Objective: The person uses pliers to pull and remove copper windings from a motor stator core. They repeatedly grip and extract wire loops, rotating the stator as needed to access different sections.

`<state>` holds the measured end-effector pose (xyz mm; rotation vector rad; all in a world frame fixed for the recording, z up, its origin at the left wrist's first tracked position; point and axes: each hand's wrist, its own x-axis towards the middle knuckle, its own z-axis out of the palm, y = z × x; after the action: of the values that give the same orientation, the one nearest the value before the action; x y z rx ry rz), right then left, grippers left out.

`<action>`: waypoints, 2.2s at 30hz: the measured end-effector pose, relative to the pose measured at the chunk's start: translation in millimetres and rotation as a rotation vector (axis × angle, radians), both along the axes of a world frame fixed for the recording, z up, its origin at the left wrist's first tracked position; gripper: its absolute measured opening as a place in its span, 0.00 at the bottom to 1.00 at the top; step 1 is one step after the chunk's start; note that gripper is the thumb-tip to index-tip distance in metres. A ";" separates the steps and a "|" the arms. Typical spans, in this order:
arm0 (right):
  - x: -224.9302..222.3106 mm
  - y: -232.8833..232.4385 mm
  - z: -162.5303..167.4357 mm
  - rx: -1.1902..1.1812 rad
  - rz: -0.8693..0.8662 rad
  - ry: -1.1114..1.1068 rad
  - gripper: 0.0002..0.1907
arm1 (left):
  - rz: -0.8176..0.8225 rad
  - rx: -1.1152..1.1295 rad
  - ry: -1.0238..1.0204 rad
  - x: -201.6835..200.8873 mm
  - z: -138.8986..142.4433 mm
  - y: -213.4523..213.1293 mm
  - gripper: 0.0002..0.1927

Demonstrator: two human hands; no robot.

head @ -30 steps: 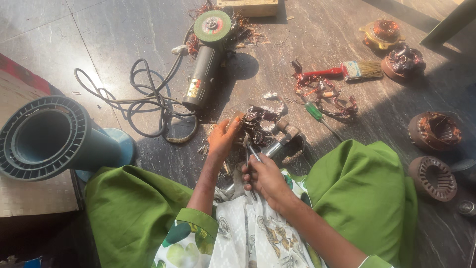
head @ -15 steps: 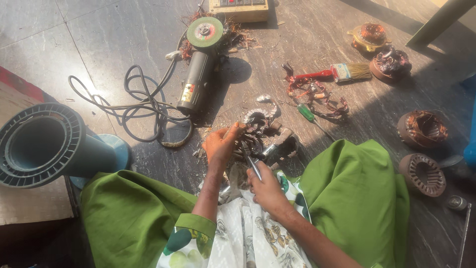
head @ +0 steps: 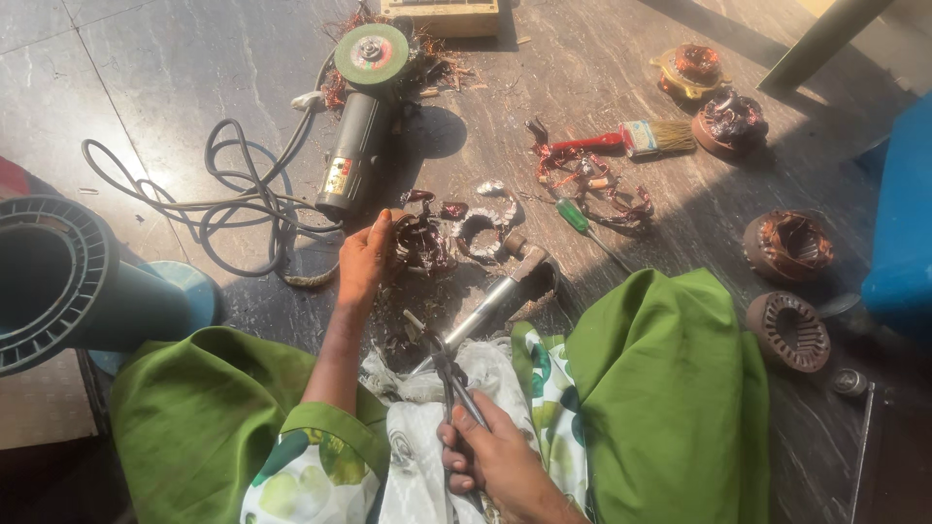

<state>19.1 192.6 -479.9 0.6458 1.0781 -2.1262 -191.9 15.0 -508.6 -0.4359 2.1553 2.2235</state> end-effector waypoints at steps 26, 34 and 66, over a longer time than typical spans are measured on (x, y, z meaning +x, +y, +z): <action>-159.4 120.3 -20.6 0.156 -0.384 0.267 0.13 | -0.135 -0.077 -0.020 14.4 11.7 14.7 0.26; -151.8 68.9 -12.2 0.010 -0.161 0.535 0.10 | -0.145 -0.109 0.061 16.1 13.5 14.6 0.28; -122.9 12.7 -24.2 -0.028 0.180 0.334 0.15 | -0.024 0.085 -0.085 25.2 20.0 19.7 0.24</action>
<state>-103.9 205.3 -504.2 0.1729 1.2284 -2.1314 -166.8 34.7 -488.6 -0.4896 2.0060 2.2313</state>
